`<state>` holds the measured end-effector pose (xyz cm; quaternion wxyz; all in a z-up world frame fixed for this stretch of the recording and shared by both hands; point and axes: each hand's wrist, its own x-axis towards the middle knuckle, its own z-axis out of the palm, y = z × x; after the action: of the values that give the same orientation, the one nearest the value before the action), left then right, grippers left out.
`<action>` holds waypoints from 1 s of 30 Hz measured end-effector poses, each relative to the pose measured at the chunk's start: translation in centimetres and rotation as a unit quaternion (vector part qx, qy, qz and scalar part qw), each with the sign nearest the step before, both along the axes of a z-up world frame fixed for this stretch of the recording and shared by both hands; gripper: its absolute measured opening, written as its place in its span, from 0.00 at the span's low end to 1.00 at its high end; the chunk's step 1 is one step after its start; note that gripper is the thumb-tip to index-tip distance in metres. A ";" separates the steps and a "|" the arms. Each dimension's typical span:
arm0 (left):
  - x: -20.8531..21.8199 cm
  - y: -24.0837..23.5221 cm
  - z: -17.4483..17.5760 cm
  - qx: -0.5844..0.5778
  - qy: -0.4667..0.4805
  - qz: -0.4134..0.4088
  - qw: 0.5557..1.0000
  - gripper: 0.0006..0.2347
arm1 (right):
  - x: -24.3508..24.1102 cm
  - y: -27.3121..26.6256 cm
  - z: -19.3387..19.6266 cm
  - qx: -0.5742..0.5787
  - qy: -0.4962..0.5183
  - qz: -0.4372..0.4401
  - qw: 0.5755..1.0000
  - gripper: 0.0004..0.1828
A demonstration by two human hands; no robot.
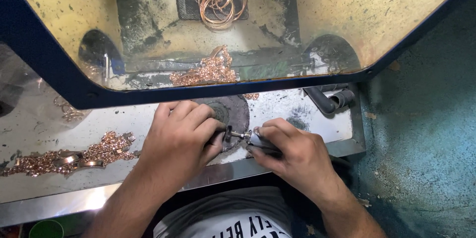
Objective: The person uses a rotary tool to polish small copper-colored jewelry pieces on a workbench. They handle each piece individually, rotating it to polish different sides, and place finished pieces aside.
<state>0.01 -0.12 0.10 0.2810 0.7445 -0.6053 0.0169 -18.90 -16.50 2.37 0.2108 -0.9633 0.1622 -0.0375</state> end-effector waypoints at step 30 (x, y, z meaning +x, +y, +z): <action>-1.1 -0.6 -0.7 0.009 -0.014 0.067 0.998 0.11 | -1.0 -0.2 0.1 0.006 -0.048 -0.015 0.999 0.18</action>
<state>-1.05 -0.70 -0.59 0.2639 0.7859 -0.5578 0.0401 -19.88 -16.68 2.44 0.2234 -0.9565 0.1669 -0.0862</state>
